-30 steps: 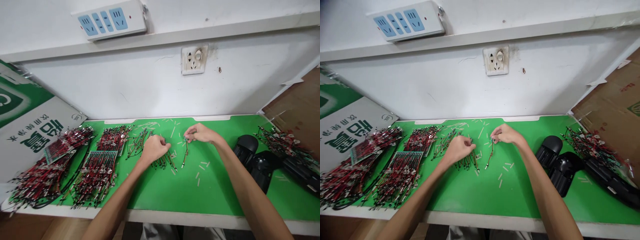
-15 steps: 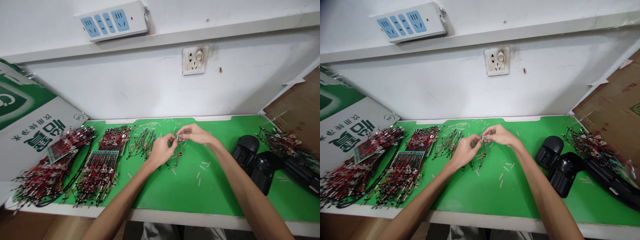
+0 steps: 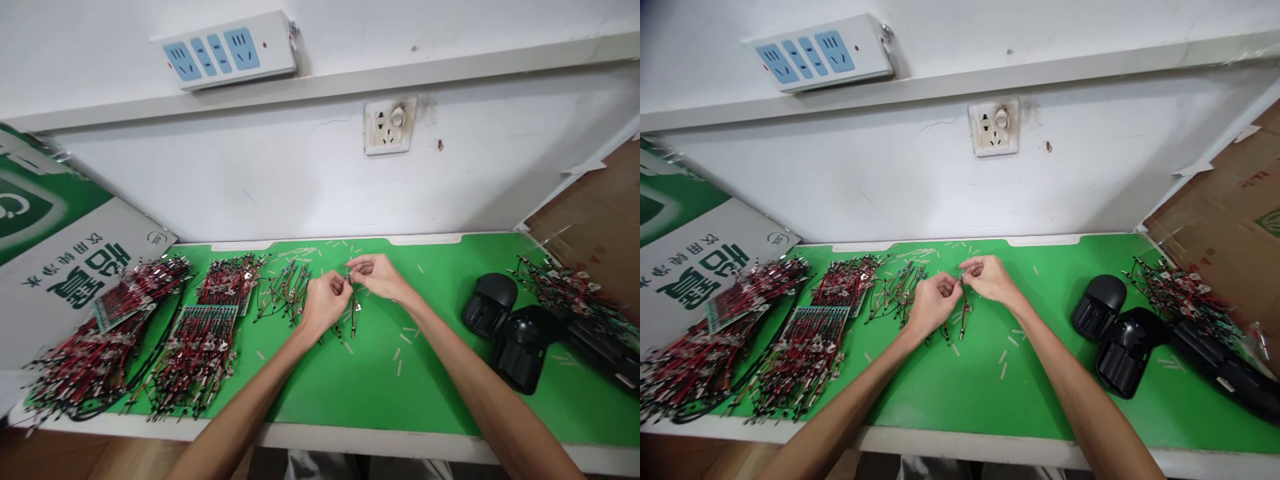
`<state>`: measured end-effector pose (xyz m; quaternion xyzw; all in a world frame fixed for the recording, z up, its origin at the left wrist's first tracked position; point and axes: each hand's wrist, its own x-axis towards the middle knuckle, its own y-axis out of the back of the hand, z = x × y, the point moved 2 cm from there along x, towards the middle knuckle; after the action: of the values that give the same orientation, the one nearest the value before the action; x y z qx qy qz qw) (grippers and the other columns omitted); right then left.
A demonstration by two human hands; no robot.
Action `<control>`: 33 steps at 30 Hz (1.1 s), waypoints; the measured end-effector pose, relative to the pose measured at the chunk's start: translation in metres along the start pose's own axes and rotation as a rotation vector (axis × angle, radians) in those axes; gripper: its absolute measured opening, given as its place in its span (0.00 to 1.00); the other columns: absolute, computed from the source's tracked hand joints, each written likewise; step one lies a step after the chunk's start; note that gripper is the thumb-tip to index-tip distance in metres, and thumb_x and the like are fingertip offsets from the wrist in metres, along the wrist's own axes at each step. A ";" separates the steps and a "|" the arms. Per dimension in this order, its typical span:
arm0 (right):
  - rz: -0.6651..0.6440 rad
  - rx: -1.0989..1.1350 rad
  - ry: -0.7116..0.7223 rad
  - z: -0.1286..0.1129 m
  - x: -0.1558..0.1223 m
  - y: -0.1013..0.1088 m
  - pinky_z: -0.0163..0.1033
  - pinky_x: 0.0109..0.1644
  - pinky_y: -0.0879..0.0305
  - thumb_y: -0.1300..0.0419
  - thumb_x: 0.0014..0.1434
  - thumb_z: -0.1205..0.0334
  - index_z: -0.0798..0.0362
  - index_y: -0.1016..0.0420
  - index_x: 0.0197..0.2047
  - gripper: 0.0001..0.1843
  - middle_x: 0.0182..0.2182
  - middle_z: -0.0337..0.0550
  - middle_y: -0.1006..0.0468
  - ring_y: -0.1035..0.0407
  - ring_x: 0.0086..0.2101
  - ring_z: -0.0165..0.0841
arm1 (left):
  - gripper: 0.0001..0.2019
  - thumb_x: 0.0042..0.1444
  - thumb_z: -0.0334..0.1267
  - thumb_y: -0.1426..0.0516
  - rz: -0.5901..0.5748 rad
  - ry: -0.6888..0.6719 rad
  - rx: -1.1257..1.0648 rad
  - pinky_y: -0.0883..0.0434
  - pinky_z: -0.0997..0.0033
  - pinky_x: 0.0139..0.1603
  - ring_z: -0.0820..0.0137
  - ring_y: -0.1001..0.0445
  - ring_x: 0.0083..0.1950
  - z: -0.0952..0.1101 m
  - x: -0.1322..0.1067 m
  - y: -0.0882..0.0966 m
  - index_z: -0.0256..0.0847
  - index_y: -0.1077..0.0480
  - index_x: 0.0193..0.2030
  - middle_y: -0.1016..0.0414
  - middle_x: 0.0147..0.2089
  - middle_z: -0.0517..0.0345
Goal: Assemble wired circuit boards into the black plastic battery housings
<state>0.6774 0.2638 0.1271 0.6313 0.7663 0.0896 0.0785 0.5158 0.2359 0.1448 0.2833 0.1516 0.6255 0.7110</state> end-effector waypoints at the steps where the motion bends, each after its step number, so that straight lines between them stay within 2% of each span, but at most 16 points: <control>1: 0.009 -0.027 -0.002 -0.003 -0.001 0.002 0.34 0.38 0.28 0.38 0.55 0.74 0.60 0.18 0.48 0.17 0.36 0.46 0.17 0.24 0.34 0.32 | 0.09 0.56 0.41 0.43 0.010 -0.001 0.005 0.39 0.76 0.27 0.76 0.34 0.22 0.002 0.000 0.002 0.40 0.31 0.29 0.31 0.21 0.65; 3: 0.032 -0.107 -0.005 -0.008 -0.005 0.012 0.34 0.36 0.30 0.39 0.55 0.73 0.58 0.16 0.45 0.15 0.33 0.44 0.17 0.24 0.32 0.33 | 0.09 0.56 0.42 0.43 0.020 -0.001 -0.009 0.39 0.76 0.27 0.76 0.34 0.22 0.005 0.001 0.009 0.41 0.31 0.30 0.31 0.21 0.65; 5: 0.065 -0.194 -0.009 -0.012 -0.009 0.026 0.35 0.37 0.31 0.39 0.56 0.72 0.56 0.16 0.41 0.12 0.32 0.43 0.17 0.25 0.32 0.34 | 0.08 0.56 0.42 0.43 0.010 0.003 -0.084 0.36 0.76 0.29 0.75 0.30 0.25 0.007 0.003 0.017 0.41 0.31 0.31 0.27 0.25 0.63; 8: 0.083 -0.260 -0.029 -0.011 -0.012 0.048 0.36 0.38 0.31 0.37 0.57 0.72 0.56 0.16 0.39 0.09 0.31 0.45 0.16 0.24 0.33 0.36 | 0.09 0.51 0.40 0.40 -0.064 0.031 -0.345 0.29 0.73 0.35 0.71 0.23 0.33 0.009 0.006 0.026 0.40 0.34 0.27 0.20 0.34 0.57; 10: 0.040 -0.257 -0.047 -0.008 -0.011 0.056 0.36 0.37 0.30 0.35 0.58 0.70 0.57 0.16 0.39 0.06 0.29 0.45 0.17 0.23 0.31 0.36 | 0.12 0.47 0.40 0.37 -0.151 0.083 -0.546 0.27 0.71 0.35 0.71 0.23 0.31 0.012 0.008 0.030 0.40 0.37 0.24 0.21 0.33 0.56; 12: 0.013 -0.252 -0.052 -0.009 -0.008 0.059 0.35 0.36 0.29 0.35 0.60 0.69 0.58 0.16 0.38 0.05 0.28 0.46 0.17 0.22 0.30 0.36 | 0.14 0.45 0.40 0.34 -0.233 0.159 -0.702 0.28 0.72 0.30 0.71 0.25 0.27 0.016 0.010 0.033 0.41 0.37 0.27 0.22 0.31 0.57; 14: 0.040 -0.268 -0.048 -0.016 -0.012 0.060 0.36 0.37 0.29 0.38 0.63 0.70 0.58 0.16 0.41 0.08 0.32 0.47 0.16 0.22 0.30 0.35 | 0.16 0.44 0.39 0.32 -0.295 0.226 -0.818 0.28 0.72 0.31 0.71 0.25 0.29 0.020 0.011 0.037 0.41 0.33 0.35 0.21 0.31 0.58; 17: 0.138 -0.331 0.007 -0.038 -0.046 0.066 0.39 0.43 0.29 0.45 0.67 0.70 0.57 0.17 0.48 0.14 0.37 0.48 0.16 0.23 0.32 0.37 | 0.22 0.46 0.38 0.30 -0.346 0.291 -0.907 0.27 0.72 0.37 0.71 0.24 0.34 0.023 0.004 0.045 0.40 0.27 0.47 0.18 0.38 0.53; 19: 0.210 -0.379 0.088 -0.051 -0.089 0.076 0.41 0.46 0.29 0.49 0.71 0.65 0.54 0.20 0.53 0.17 0.42 0.47 0.16 0.22 0.38 0.39 | 0.18 0.48 0.39 0.30 -0.332 0.323 -0.922 0.27 0.72 0.39 0.73 0.25 0.36 0.021 -0.009 0.052 0.39 0.23 0.46 0.17 0.44 0.49; 22: 0.371 -0.547 0.124 -0.049 -0.157 0.108 0.44 0.53 0.29 0.50 0.73 0.58 0.47 0.23 0.56 0.17 0.50 0.47 0.19 0.24 0.47 0.43 | 0.14 0.52 0.43 0.31 -0.261 0.328 -0.818 0.26 0.72 0.40 0.73 0.26 0.37 0.016 -0.043 0.062 0.40 0.19 0.44 0.18 0.52 0.46; 25: 0.545 -0.907 0.080 -0.021 -0.193 0.150 0.55 0.62 0.35 0.46 0.70 0.52 0.50 0.25 0.59 0.19 0.55 0.54 0.24 0.31 0.56 0.52 | 0.12 0.58 0.45 0.34 -0.175 0.214 -0.575 0.23 0.71 0.43 0.70 0.23 0.43 0.017 -0.076 0.064 0.44 0.18 0.46 0.21 0.56 0.48; 27: 0.531 -1.052 0.026 0.002 -0.195 0.173 0.59 0.63 0.36 0.46 0.69 0.51 0.53 0.29 0.63 0.24 0.59 0.59 0.28 0.35 0.60 0.55 | 0.12 0.61 0.46 0.37 -0.105 0.069 -0.400 0.22 0.69 0.44 0.67 0.21 0.44 0.024 -0.092 0.059 0.47 0.17 0.47 0.20 0.54 0.50; 29: 0.451 -1.125 -0.048 0.018 -0.186 0.186 0.61 0.61 0.34 0.48 0.70 0.51 0.55 0.34 0.67 0.27 0.60 0.61 0.30 0.34 0.60 0.56 | 0.11 0.64 0.44 0.40 -0.005 -0.092 -0.224 0.21 0.66 0.47 0.66 0.20 0.45 0.032 -0.102 0.052 0.49 0.18 0.50 0.19 0.51 0.53; 31: 0.368 -1.149 -0.109 0.022 -0.175 0.190 0.63 0.59 0.33 0.50 0.71 0.49 0.55 0.38 0.70 0.29 0.59 0.62 0.29 0.32 0.57 0.55 | 0.13 0.66 0.39 0.40 0.115 -0.248 -0.080 0.22 0.66 0.52 0.66 0.19 0.47 0.042 -0.110 0.044 0.51 0.21 0.54 0.17 0.50 0.56; 33: 0.312 -1.124 -0.131 0.016 -0.165 0.186 0.60 0.59 0.32 0.49 0.71 0.46 0.55 0.40 0.71 0.32 0.57 0.61 0.28 0.30 0.55 0.54 | 0.14 0.65 0.33 0.40 0.190 -0.372 0.000 0.23 0.68 0.54 0.68 0.19 0.48 0.050 -0.116 0.037 0.51 0.22 0.55 0.17 0.49 0.59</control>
<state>0.8901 0.1372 0.1566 0.6023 0.4927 0.4538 0.4343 0.4942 0.1140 0.1901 0.4073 -0.0098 0.6266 0.6644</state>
